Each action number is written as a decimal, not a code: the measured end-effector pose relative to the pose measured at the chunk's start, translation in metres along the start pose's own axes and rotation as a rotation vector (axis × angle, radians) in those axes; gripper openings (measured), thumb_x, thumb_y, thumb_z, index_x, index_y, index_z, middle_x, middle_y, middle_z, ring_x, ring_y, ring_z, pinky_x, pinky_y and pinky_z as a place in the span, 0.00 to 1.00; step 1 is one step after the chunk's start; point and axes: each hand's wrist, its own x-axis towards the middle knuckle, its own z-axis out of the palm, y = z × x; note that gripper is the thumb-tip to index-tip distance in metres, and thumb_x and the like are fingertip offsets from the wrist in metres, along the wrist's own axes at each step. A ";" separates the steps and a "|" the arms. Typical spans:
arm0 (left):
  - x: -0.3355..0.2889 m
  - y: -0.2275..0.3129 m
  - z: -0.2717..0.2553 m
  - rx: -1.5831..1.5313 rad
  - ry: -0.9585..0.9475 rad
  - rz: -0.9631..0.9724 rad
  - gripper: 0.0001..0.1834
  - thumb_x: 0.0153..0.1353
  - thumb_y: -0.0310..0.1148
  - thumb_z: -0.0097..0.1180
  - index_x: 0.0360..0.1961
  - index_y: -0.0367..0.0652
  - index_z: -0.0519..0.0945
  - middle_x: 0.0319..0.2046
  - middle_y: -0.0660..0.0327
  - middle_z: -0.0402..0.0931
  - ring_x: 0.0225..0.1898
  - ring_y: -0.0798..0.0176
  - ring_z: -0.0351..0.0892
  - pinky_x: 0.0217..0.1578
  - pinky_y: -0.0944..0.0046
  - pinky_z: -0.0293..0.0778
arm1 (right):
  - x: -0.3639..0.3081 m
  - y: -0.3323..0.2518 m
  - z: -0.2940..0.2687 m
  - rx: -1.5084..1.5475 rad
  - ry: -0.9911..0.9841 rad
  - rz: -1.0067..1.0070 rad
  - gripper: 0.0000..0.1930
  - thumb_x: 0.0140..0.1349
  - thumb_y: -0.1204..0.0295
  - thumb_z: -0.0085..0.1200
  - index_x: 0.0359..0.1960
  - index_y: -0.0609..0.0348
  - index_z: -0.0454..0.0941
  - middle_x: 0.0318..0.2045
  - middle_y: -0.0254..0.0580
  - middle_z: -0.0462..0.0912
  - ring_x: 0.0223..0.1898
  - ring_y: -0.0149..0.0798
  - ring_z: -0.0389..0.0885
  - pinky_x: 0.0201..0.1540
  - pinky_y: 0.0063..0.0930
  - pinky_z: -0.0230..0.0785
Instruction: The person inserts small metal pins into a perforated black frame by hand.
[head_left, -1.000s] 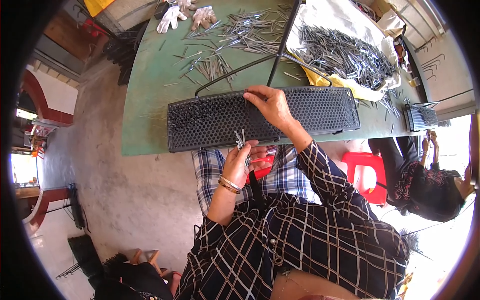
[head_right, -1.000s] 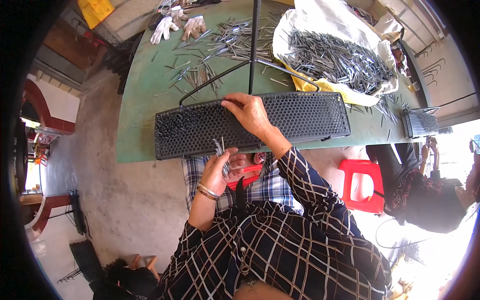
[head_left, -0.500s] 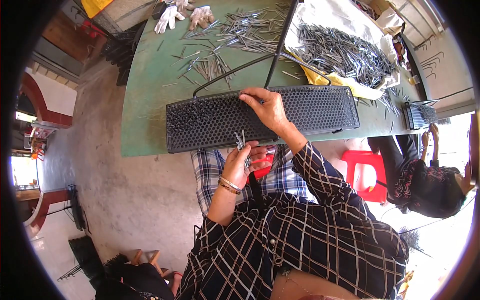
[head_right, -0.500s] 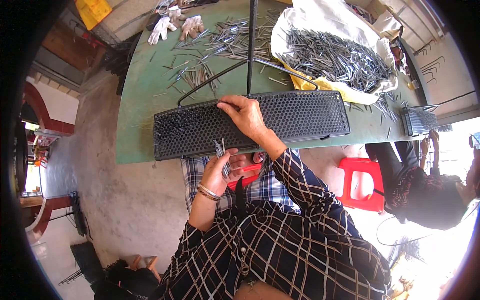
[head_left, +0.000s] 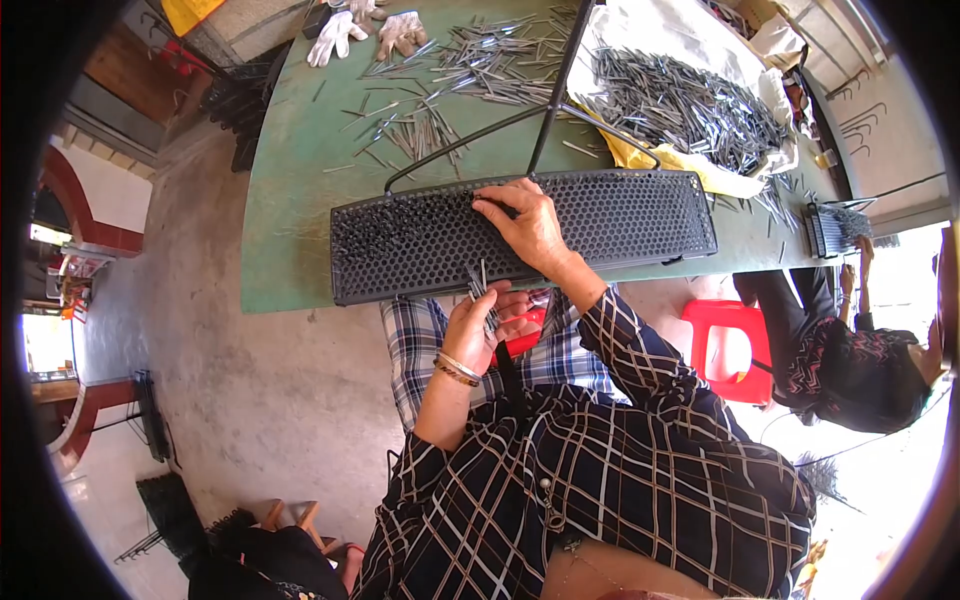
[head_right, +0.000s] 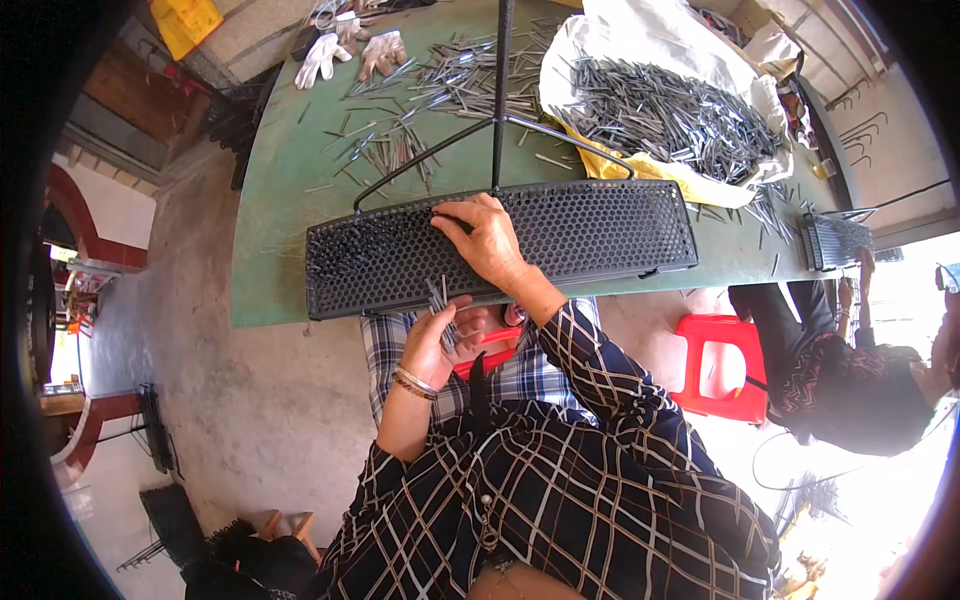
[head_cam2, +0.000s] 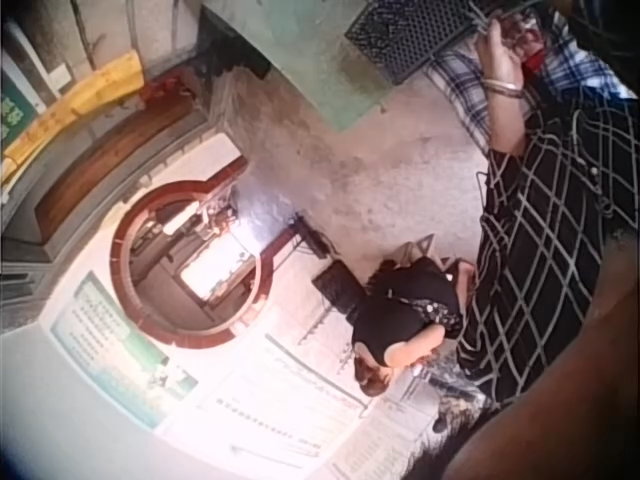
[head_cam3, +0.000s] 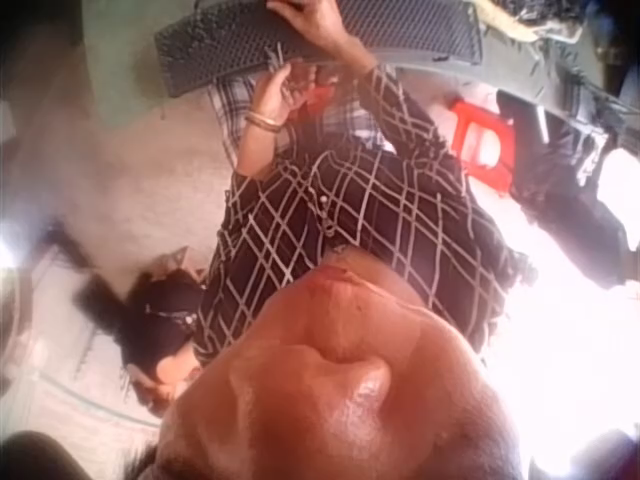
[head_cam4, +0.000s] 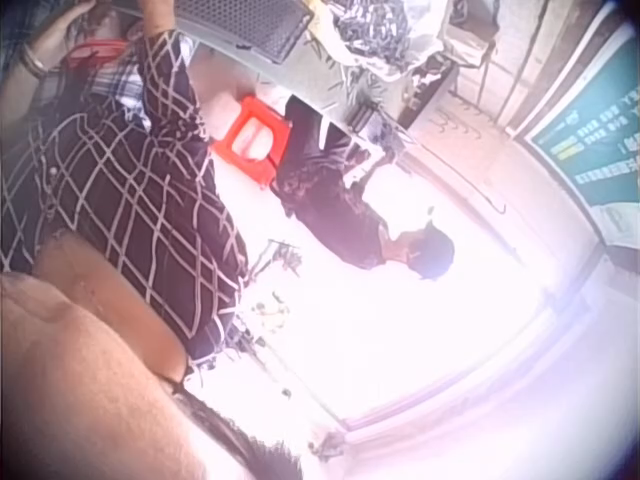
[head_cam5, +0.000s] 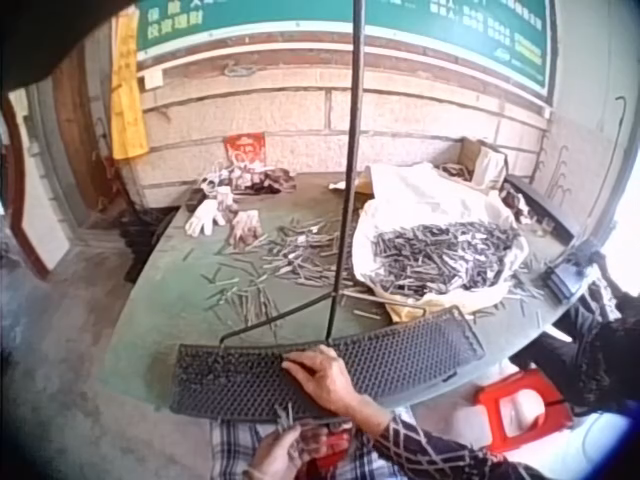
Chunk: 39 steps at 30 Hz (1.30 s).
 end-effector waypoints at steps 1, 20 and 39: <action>-0.001 0.001 0.000 0.004 0.001 -0.005 0.17 0.65 0.34 0.45 0.50 0.33 0.70 0.39 0.52 0.78 0.36 0.62 0.80 0.37 0.63 0.78 | 0.000 -0.002 0.001 -0.018 0.019 -0.024 0.11 0.54 0.71 0.60 0.39 0.58 0.81 0.30 0.40 0.82 0.34 0.39 0.77 0.39 0.31 0.68; 0.000 0.000 0.001 0.116 0.000 0.004 0.17 0.65 0.35 0.45 0.51 0.36 0.70 0.41 0.53 0.78 0.39 0.64 0.79 0.35 0.66 0.76 | -0.004 0.000 -0.005 -0.171 0.033 -0.265 0.11 0.54 0.74 0.58 0.40 0.57 0.81 0.36 0.39 0.82 0.41 0.42 0.77 0.47 0.33 0.64; 0.009 0.003 0.007 0.149 -0.048 0.059 0.15 0.66 0.34 0.44 0.48 0.34 0.71 0.35 0.53 0.79 0.31 0.69 0.77 0.29 0.71 0.76 | -0.001 -0.005 -0.028 0.399 0.114 0.332 0.09 0.58 0.71 0.58 0.36 0.66 0.80 0.26 0.37 0.82 0.27 0.22 0.75 0.30 0.20 0.69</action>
